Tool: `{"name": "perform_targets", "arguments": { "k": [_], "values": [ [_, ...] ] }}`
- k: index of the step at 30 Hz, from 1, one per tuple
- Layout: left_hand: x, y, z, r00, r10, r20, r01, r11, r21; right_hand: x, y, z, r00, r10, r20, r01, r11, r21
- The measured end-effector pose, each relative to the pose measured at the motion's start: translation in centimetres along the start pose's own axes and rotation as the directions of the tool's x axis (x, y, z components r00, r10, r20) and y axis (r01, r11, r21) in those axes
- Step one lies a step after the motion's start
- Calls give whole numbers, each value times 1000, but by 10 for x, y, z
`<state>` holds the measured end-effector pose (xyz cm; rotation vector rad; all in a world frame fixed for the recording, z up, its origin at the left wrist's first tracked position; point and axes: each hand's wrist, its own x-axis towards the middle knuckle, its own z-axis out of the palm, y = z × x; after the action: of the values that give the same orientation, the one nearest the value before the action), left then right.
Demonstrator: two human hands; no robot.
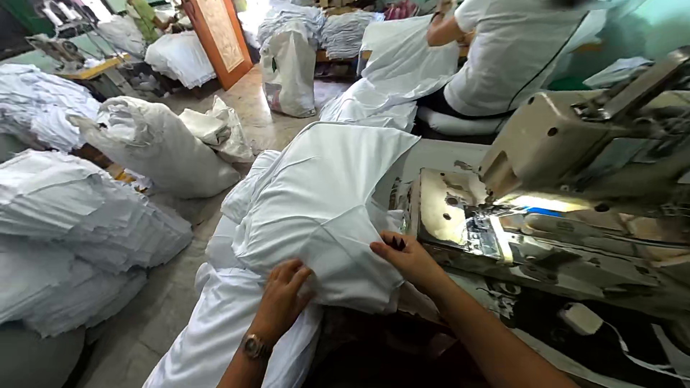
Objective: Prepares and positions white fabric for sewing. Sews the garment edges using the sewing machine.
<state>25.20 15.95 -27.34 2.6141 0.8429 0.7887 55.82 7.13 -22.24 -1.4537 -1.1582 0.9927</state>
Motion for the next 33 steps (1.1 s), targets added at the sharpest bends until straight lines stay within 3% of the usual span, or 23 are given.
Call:
{"name": "perform_targets", "arguments": {
  "k": [2, 5, 11, 14, 16, 18, 19, 21, 23, 25, 26, 27, 28, 29, 30, 31, 32, 33],
  "values": [
    [13, -6, 13, 999, 46, -5, -45, 996, 72, -2, 10, 2, 999, -5, -51, 0, 995, -97],
    [25, -10, 0, 992, 92, 87, -96, 995, 33, -6, 21, 1, 996, -13, -94, -2, 987, -161],
    [35, -10, -21, 979, 127, 161, -90, 972, -215, -15, -8, 0, 996, -42, -85, 39, 999, -29],
    [45, 14, -33, 989, 139, 44, -119, 945, -305, -34, -42, -11, 979, -205, 20, 205, 976, -69],
    [65, 42, -46, 970, 213, -116, -241, 906, -348, -51, -60, -14, 934, -331, 133, 344, 934, -95],
    [90, 73, -58, 935, 315, -160, -352, 869, -348, -63, -61, -17, 899, -379, 219, 402, 913, -66],
    [104, 88, -60, 923, 372, -102, -384, 857, -343, -68, -60, -20, 888, -390, 245, 419, 904, -80],
    [135, 112, -53, 846, 502, 179, -424, 838, -342, -82, -58, -28, 865, -424, 268, 473, 868, -155],
    [169, 126, -32, 658, 554, 510, -469, 832, -298, -101, -63, -45, 840, -467, 277, 534, 804, -262],
    [206, 135, -17, 498, 454, 739, -510, 842, -175, -125, -80, -71, 818, -505, 275, 570, 777, -267],
    [225, 138, -14, 475, 378, 795, -512, 853, -100, -139, -88, -85, 812, -522, 262, 577, 786, -221],
    [239, 139, -15, 522, 330, 787, -491, 870, -39, -150, -92, -98, 816, -528, 237, 568, 808, -154],
    [249, 140, -18, 637, 325, 699, -446, 895, -10, -159, -90, -106, 832, -516, 205, 540, 837, -83],
    [255, 138, -20, 780, 364, 509, -411, 911, -21, -163, -81, -110, 863, -478, 163, 490, 871, -44],
    [260, 132, -17, 880, 409, 241, -410, 911, -49, -163, -67, -109, 906, -409, 109, 415, 909, -39],
    [264, 123, -7, 905, 422, -48, -425, 902, -75, -162, -50, -104, 948, -315, 46, 317, 947, -44],
    [267, 111, 9, 883, 389, -263, -425, 900, -95, -157, -31, -96, 975, -221, -9, 220, 975, -29],
    [266, 97, 29, 882, 333, -335, -389, 914, -117, -150, -13, -87, 989, -137, -63, 138, 990, 17]
  ]
}}
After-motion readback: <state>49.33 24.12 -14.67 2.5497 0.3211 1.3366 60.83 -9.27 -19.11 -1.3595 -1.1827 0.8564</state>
